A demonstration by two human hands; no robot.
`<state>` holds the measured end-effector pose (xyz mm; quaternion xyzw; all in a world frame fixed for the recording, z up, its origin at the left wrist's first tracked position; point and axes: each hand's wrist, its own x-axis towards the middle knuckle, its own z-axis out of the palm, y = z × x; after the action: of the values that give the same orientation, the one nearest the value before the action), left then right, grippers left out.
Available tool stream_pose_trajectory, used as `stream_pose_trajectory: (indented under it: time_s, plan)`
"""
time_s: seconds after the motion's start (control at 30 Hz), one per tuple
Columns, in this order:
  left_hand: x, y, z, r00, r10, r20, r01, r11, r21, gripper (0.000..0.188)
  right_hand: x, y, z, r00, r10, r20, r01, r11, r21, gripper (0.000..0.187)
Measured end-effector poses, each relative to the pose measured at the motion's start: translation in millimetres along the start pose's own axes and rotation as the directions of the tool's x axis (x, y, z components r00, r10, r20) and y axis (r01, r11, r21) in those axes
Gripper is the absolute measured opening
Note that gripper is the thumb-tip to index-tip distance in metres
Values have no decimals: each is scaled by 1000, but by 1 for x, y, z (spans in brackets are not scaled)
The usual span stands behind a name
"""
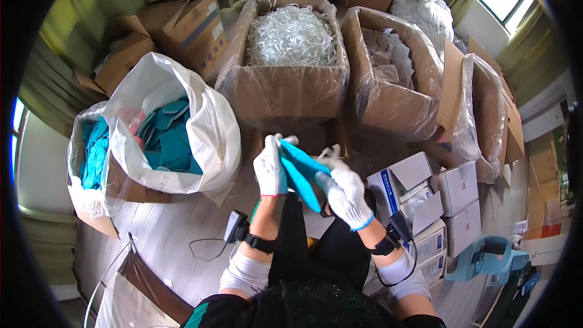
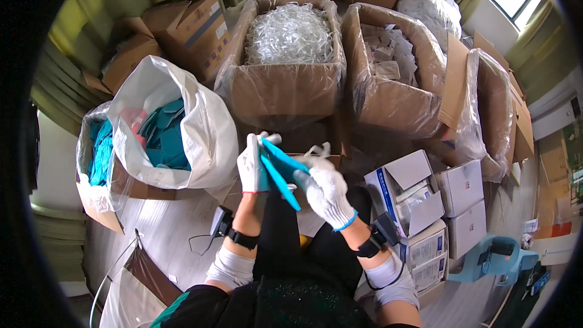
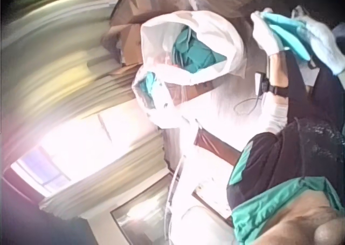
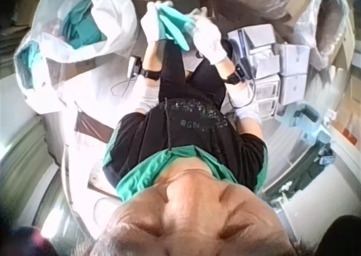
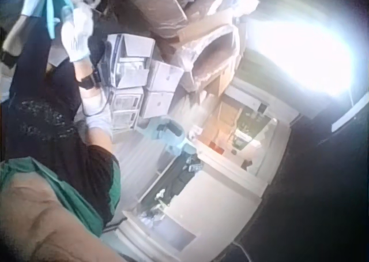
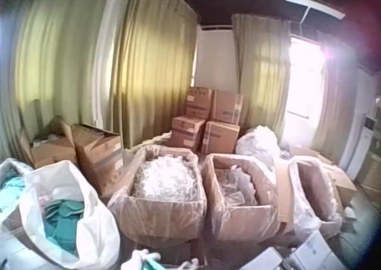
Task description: The recorder is packaging individual face masks into bags and boxes.
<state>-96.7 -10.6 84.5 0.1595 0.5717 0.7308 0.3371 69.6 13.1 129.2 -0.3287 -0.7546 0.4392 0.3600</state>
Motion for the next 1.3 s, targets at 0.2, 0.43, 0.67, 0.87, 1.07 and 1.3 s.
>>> stream_pose_trajectory:
  time_s: [0.2, 0.43, 0.67, 0.87, 1.07, 1.3]
  plan:
    - [-29, 30, 32, 926, -358, -118, 262, 836, -482, 55, -39, -28, 15, 1000, -12, -22, 10, 998, -60, 48]
    - [-19, -5, -34, 961, -77, 265, -182, 545, 818, 40, -18, -12, -46, 890, 387, -242, -195, 802, 565, 26]
    - [-38, 48, -11, 755, 308, 579, -633, 569, 524, 82, -21, -8, -77, 910, 399, -109, -334, 864, 378, 22]
    - [-59, 27, 21, 655, -235, 718, 196, 971, 139, 63, -22, -23, -67, 903, 428, 27, -382, 773, 506, 25]
    - [-65, 1, 22, 814, 47, 580, 8, 996, -92, 43, -47, 2, -55, 869, 374, 324, -494, 701, 515, 22]
    - [-82, 11, 40, 907, -312, 281, 267, 945, 188, 29, -44, -14, -63, 733, 542, 411, -620, 283, 732, 28]
